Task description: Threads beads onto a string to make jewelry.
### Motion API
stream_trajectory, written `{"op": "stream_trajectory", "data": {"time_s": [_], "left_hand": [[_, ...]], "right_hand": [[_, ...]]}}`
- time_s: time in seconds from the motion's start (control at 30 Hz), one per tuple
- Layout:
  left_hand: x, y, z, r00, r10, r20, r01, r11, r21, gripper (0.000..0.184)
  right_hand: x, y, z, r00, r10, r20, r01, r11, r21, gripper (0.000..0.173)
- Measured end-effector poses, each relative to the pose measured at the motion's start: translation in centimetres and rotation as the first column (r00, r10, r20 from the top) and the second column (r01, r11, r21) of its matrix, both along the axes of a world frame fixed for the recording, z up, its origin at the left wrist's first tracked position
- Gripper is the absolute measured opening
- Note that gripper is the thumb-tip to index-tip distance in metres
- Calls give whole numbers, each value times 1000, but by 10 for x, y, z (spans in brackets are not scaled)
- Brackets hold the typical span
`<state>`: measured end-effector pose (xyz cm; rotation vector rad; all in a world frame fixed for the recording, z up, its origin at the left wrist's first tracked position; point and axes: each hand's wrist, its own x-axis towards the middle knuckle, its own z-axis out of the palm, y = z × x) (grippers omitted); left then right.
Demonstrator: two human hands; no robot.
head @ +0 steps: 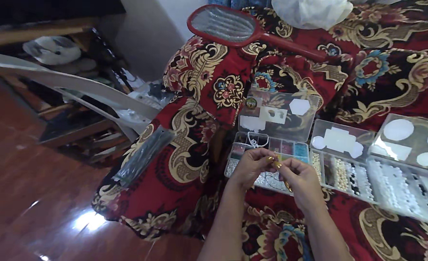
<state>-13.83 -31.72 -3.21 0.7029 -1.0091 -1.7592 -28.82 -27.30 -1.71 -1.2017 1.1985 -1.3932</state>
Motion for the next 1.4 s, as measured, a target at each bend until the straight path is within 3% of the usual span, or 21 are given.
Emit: {"op": "stream_trajectory", "data": {"time_s": [0.23,0.43,0.67,0.9,1.4], "left_hand": [[9,-3,-6,996,-86,-3,85,991,-106,21],[9,-1,-3,995,-62,81,73,988,-136,20],[9,-2,-2,995,-48,82,57,992,-114,20],[8,-5,-8,997,-10,75,24,981,-191,18],[4,-3,-4,998,9,65,4,979,-204,20]], "right_hand": [[-7,0,4,989,114,97,-122,989,79,10],[-8,0,5,993,105,61,-110,991,82,10],[-10,-2,5,993,109,39,-112,989,99,10],[-8,-2,3,999,42,-33,-39,997,65,10],[-6,-3,5,994,37,104,-43,997,61,12]]}}
